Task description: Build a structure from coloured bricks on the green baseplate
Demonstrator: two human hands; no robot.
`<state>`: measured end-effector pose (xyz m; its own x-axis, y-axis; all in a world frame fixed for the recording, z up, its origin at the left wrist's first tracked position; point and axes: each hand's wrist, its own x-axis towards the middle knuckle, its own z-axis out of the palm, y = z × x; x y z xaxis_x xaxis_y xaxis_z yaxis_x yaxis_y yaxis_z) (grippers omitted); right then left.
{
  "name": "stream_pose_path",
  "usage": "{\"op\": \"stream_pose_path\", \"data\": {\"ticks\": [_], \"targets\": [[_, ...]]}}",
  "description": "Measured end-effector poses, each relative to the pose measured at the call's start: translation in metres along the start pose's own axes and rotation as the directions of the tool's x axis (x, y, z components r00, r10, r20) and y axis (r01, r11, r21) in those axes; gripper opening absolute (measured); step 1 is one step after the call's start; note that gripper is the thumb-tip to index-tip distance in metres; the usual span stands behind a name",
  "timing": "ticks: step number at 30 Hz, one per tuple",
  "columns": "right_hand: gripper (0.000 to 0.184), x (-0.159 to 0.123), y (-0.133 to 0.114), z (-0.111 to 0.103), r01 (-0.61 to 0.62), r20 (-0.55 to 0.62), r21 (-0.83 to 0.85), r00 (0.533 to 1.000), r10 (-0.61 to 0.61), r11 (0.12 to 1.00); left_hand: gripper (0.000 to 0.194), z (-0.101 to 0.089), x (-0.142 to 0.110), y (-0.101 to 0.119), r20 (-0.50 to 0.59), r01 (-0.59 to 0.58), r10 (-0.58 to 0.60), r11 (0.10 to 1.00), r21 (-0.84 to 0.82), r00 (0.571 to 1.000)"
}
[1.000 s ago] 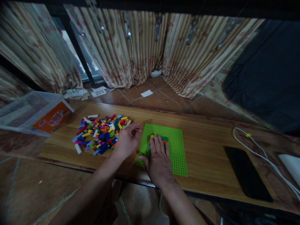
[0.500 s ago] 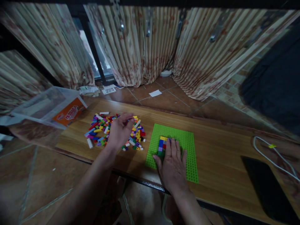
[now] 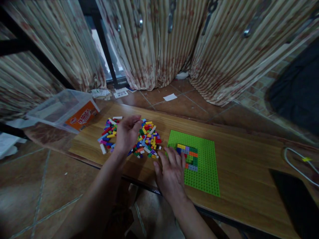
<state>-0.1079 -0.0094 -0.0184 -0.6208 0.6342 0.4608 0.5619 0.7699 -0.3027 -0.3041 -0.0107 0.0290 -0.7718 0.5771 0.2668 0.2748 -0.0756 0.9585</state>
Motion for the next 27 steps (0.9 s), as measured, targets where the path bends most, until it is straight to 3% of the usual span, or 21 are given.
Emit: {"op": "stream_pose_path", "data": {"ticks": [7, 12, 27], "targets": [[0.035, 0.012, -0.016, 0.014, -0.098, 0.073, -0.004, 0.993, 0.098, 0.995, 0.026, 0.001, -0.003, 0.002, 0.042, 0.023, -0.024, 0.999, 0.023, 0.999], [0.028, 0.021, -0.023, 0.019, -0.145, 0.082, 0.019, 0.986, 0.143, 0.989, 0.026, -0.001, -0.003, 0.006, 0.059, 0.032, -0.035, 0.999, 0.041, 0.998], [0.022, 0.023, -0.019, 0.022, -0.179, 0.081, 0.079, 0.982, 0.172, 0.981, 0.025, -0.005, -0.002, 0.005, 0.073, 0.006, -0.012, 0.997, 0.079, 0.997]]}}
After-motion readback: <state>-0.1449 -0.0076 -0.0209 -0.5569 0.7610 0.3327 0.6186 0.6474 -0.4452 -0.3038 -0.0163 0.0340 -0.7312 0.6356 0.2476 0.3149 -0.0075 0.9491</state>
